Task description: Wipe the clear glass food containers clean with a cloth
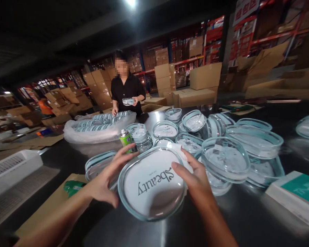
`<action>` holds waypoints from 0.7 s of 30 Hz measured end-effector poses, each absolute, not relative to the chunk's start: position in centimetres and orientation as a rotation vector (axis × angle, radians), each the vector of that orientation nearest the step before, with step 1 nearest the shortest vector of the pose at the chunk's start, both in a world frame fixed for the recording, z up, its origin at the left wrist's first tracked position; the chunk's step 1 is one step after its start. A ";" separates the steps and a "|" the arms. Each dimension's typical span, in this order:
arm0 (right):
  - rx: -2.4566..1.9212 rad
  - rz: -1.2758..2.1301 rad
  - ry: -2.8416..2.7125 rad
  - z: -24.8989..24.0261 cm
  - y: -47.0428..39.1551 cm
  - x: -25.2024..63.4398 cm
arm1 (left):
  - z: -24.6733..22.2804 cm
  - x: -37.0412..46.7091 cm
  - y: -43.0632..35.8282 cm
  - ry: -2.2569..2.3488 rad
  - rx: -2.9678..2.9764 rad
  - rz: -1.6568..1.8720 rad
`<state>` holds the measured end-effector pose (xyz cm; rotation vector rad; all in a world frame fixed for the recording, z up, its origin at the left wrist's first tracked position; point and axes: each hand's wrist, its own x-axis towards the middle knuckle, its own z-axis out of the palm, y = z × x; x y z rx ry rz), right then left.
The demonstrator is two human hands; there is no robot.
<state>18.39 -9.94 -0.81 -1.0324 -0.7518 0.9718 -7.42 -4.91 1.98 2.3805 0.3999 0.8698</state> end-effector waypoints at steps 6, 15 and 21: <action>-0.925 1.128 -0.690 -0.4 -9.8 17.4 | 0.6 -6.8 -7.3 0.359 2.361 0.964; -0.932 0.753 -0.456 -1.1 -9.0 16.1 | -3.0 -5.0 -7.8 0.336 1.956 1.326; -0.851 0.797 -0.110 -2.1 -13.8 14.6 | -4.2 -4.8 -7.6 0.454 1.954 1.620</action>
